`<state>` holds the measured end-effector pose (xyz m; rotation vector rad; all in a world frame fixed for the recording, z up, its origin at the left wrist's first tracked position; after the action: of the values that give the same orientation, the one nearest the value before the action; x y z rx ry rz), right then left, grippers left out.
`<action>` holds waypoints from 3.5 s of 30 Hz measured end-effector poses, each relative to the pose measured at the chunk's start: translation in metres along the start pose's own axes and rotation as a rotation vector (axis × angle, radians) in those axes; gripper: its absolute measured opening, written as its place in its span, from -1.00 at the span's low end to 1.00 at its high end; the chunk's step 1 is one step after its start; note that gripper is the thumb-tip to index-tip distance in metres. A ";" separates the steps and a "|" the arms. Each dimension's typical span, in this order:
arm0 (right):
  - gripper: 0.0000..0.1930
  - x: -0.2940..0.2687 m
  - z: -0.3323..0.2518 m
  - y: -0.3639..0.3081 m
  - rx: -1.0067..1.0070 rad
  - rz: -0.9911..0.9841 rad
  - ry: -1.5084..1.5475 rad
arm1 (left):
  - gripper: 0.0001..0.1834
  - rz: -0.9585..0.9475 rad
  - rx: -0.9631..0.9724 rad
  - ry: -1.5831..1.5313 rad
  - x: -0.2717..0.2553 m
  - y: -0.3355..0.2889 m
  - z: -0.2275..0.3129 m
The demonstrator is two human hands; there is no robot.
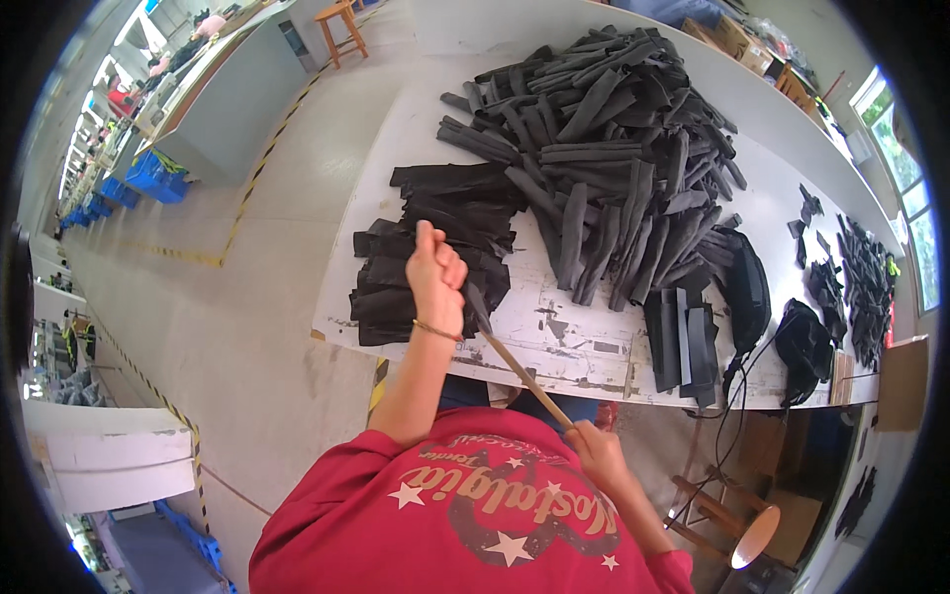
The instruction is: Sorting and inspecting black foam strips at a workbench using a wooden stick.
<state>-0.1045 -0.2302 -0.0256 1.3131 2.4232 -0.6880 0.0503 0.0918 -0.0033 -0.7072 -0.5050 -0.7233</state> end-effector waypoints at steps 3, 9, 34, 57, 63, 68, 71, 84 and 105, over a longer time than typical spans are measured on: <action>-0.88 -0.011 0.027 -0.022 -0.051 0.097 -0.022 | -0.65 -0.021 0.188 -0.046 -0.002 0.035 0.036; -0.58 0.006 -0.044 0.085 -0.136 0.444 0.327 | -0.67 -0.012 0.018 -0.130 0.020 0.009 -0.002; -0.80 -0.090 -0.124 0.213 -0.563 1.091 0.074 | -0.61 -0.966 -0.107 0.845 -0.010 -0.115 -0.059; -0.92 -0.029 -0.100 0.190 -0.276 0.317 0.780 | -0.84 -0.566 -0.031 0.225 0.040 -0.048 -0.035; -0.91 -0.025 -0.090 0.189 -0.257 0.222 0.706 | -0.83 -0.511 0.172 0.472 0.041 -0.028 -0.018; -0.89 -0.036 -0.077 0.196 -0.192 0.319 0.697 | -0.71 -0.300 0.109 0.060 0.032 0.011 0.021; -0.71 -0.078 -0.080 0.213 -0.269 0.642 0.097 | -0.78 -0.497 0.398 0.725 0.020 0.009 0.049; -0.83 -0.075 -0.034 0.150 -0.171 0.399 -0.059 | -0.91 -1.032 0.734 1.828 -0.021 0.044 0.029; -0.72 -0.022 -0.056 0.158 -0.225 0.182 0.006 | -0.89 -1.192 1.208 1.565 0.023 -0.041 0.012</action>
<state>0.0391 -0.1413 -0.0101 1.4185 2.2709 -0.3520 0.0333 0.0687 0.0355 1.4432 0.2537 -1.5332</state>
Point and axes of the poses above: each hand's wrist, its own y-axis towards the middle knuckle, its own x-axis out of the palm, z = x × y, the point moved 1 cm from there along y, towards the middle knuckle, and after that the axes turned 6 degrees about y, right-handed, at the moved point
